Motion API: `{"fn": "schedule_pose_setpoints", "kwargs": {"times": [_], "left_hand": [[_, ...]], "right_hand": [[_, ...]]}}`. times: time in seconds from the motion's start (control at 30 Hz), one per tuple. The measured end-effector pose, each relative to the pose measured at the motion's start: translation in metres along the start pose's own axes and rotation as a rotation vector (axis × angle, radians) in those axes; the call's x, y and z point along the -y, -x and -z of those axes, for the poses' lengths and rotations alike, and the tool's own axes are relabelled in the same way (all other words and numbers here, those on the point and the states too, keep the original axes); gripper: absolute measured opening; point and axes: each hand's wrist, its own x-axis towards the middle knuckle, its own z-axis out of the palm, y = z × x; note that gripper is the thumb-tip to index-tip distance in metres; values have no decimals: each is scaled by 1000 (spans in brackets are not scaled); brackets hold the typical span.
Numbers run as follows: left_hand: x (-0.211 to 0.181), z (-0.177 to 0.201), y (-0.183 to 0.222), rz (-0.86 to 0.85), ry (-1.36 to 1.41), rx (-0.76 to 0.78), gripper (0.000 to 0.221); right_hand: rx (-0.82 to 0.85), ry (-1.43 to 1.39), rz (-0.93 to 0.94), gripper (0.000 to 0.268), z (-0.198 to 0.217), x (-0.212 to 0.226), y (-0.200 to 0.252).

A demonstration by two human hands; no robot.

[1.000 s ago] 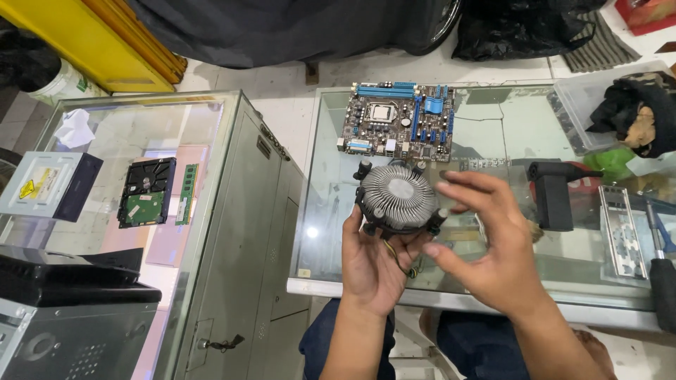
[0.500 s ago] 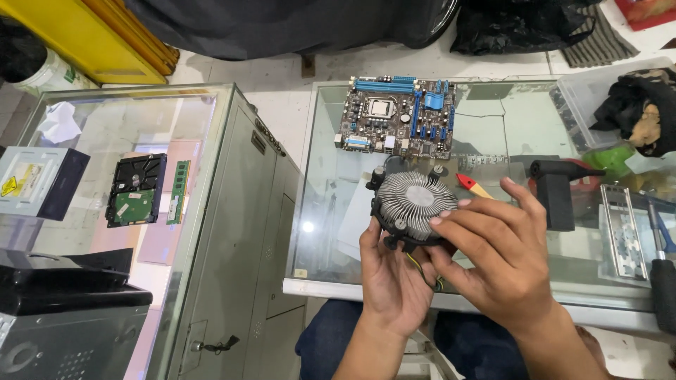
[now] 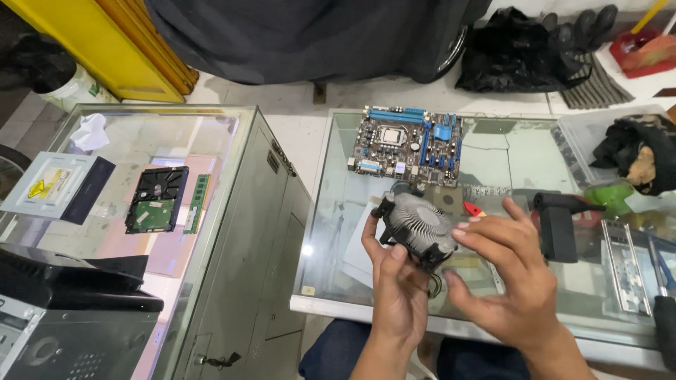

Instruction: Inspecting and cleaning a CPU fan, followed by using a multimeter to test electrical components on a motherboard.

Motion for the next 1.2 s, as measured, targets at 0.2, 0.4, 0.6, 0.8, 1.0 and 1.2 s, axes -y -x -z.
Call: {"fn": "schedule_pose_setpoints", "kwargs": {"times": [0.2,0.4,0.6,0.8,1.0,1.2], "left_hand": [[4,5,3,-112,-248,37,106],[-4,-11,12,-201,-380,127,102],[-3,-14,14,-210,-388,143,102],[0,-13,15,-279,-425,106,106],[-6,-13,14,-347,-399,205,117],[-4,-7,22,-425,-786,-32,126]], "right_hand": [[-72,73,-33,42,-6,15,5],[-100,103,-76,28,-7,16,7],[-115,195,-67,18,-3,24,-1],[-125,157,-19,19,-9,20,0],[-183,11,-54,21,-8,16,4],[-241,-36,-75,51,-5,17,10]]}}
